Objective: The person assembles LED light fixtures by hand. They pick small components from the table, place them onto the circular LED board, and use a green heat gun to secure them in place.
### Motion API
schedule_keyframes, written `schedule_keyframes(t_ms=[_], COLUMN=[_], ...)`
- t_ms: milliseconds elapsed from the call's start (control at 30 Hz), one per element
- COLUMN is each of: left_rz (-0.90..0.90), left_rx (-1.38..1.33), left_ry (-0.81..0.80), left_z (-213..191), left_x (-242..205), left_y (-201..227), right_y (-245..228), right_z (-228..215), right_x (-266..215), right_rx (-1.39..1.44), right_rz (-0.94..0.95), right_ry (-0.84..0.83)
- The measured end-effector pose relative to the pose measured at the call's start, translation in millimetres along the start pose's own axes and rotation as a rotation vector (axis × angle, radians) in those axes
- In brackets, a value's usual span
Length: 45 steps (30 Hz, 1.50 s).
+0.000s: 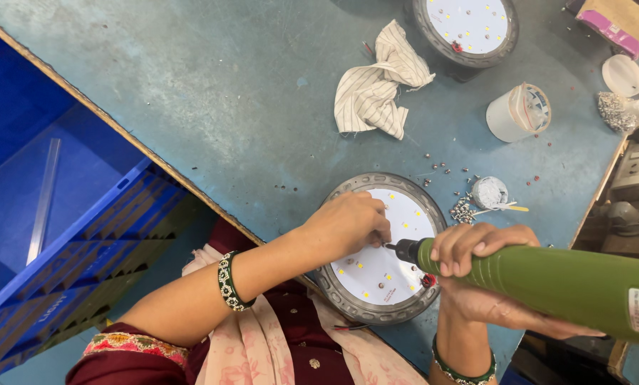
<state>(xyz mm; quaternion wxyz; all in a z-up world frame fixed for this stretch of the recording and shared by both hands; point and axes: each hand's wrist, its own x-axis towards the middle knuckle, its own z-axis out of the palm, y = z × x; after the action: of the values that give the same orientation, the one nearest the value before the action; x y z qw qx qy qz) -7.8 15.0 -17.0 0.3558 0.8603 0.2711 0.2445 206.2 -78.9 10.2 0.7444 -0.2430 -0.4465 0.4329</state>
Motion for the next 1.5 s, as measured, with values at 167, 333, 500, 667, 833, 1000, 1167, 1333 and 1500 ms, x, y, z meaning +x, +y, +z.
schedule_keyframes(t_ms=[167,333,500,667,833,1000,1167,1333,1500], left_rz=[0.005,0.022,0.023,0.044,0.029,-0.212,-0.219,-0.197,-0.217], left_rx=[-0.011,-0.01,-0.078,-0.274,-0.109,-0.404,-0.502,-0.507,-0.516], left_ry=[0.016,0.035,0.054,0.108,0.451,0.414,0.401,0.391,0.357], left_z=[2.3,3.7,3.1,-9.9,-23.0,-7.0,10.9,6.9,2.2], left_x=[-2.3,-4.8,-8.9,-15.3,-26.8,-27.6,-31.3,-27.9,-29.7], left_y=[-1.2,-2.1,-3.4,-10.8,-27.4,-37.6,-44.3,-46.5,-44.3], right_y=[1.6,3.3,4.5,5.7,8.0,10.1,19.7,-2.2,-25.6], right_z=[5.1,12.9,14.8,13.6,14.7,13.7,8.2,-6.9,-20.7], right_x=[1.6,5.8,10.0,13.5,13.0,15.5,15.9,21.1,12.2], right_rx=[-0.023,-0.043,-0.01,-0.049,0.058,0.052,-0.071,0.083,0.074], right_rz=[0.026,0.027,0.072,0.103,0.142,0.177,0.111,0.053,0.008], right_ry=[-0.003,-0.019,-0.013,0.007,-0.032,-0.032,0.033,-0.097,-0.08])
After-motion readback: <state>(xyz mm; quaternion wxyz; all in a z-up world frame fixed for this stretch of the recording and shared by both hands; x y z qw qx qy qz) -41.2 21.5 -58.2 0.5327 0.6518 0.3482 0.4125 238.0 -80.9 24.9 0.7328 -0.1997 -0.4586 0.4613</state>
